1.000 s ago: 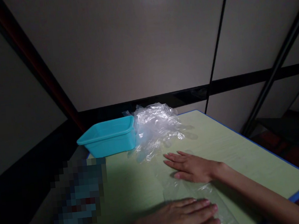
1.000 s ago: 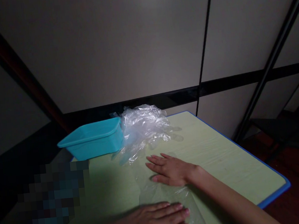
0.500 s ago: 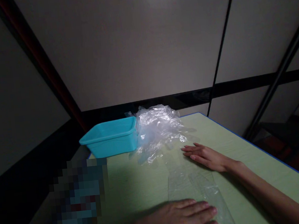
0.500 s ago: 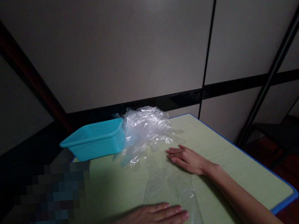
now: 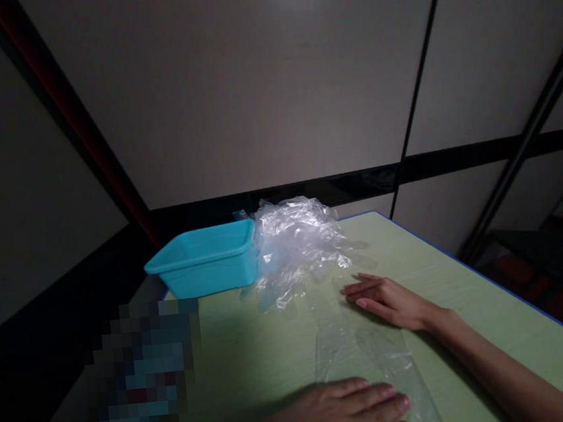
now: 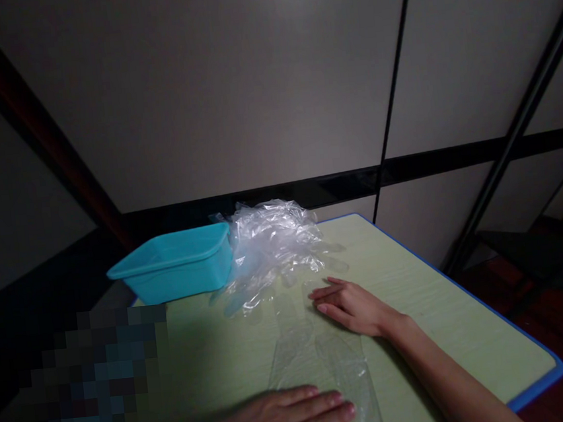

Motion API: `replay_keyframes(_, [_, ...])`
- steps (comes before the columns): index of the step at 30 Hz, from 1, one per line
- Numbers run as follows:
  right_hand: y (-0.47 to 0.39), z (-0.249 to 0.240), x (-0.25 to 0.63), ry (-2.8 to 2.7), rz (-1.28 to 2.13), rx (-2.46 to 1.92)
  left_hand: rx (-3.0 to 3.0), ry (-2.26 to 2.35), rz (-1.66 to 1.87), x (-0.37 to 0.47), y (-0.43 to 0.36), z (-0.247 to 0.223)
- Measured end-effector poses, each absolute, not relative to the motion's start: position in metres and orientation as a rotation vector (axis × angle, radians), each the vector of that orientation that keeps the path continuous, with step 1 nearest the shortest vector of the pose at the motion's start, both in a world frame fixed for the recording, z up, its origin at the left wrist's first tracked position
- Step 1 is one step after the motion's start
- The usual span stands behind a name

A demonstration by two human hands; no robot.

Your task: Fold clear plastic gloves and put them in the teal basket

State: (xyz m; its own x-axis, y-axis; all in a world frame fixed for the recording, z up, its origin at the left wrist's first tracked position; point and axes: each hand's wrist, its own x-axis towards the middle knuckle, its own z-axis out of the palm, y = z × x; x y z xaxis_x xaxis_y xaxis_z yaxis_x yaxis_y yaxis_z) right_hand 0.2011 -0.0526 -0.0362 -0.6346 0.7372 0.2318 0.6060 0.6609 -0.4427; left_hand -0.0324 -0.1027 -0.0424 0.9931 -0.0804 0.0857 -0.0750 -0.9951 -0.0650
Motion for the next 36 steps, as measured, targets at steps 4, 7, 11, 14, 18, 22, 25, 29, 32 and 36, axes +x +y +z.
replay_keyframes(4, [-0.051,-0.039,0.2,-2.475,0.398,-1.155,-3.1,0.08,-0.128,-0.032,-0.104,-0.046])
replay_keyframes(7, [-0.049,-0.041,0.199,-2.465,0.344,-1.201,-3.133,0.101,-0.122,-0.033,-0.101,-0.049])
replay_keyframes(11, [-0.048,-0.042,0.198,-2.468,0.283,-1.194,-3.238,0.095,-0.098,-0.032,-0.096,-0.047])
replay_keyframes(14, [-0.049,-0.041,0.198,-2.466,0.227,-1.139,-3.334,0.028,0.0,-0.029,-0.095,-0.04])
replay_keyframes(18, [-0.051,-0.038,0.196,-2.406,0.266,-1.058,-3.389,0.031,0.086,-0.028,-0.101,-0.025])
replay_keyframes(22, [-0.051,-0.038,0.195,-2.417,0.327,-0.993,-3.369,0.018,0.021,-0.034,-0.1,-0.005])
replay_keyframes(25, [-0.052,-0.037,0.2,-2.406,0.319,-0.993,-3.339,-0.264,-0.102,-0.037,-0.082,0.003])
replay_keyframes(29, [-0.055,-0.036,0.209,-2.38,0.285,-1.061,-3.228,-0.582,-0.274,-0.031,-0.046,-0.006])
replay_keyframes(32, [-0.058,-0.036,0.213,-2.391,0.273,-1.113,-3.196,-0.612,-0.28,-0.022,-0.029,-0.018])
replay_keyframes(36, [-0.061,-0.036,0.212,-2.426,0.277,-1.12,-3.178,-0.585,-0.294,-0.018,-0.024,-0.024])
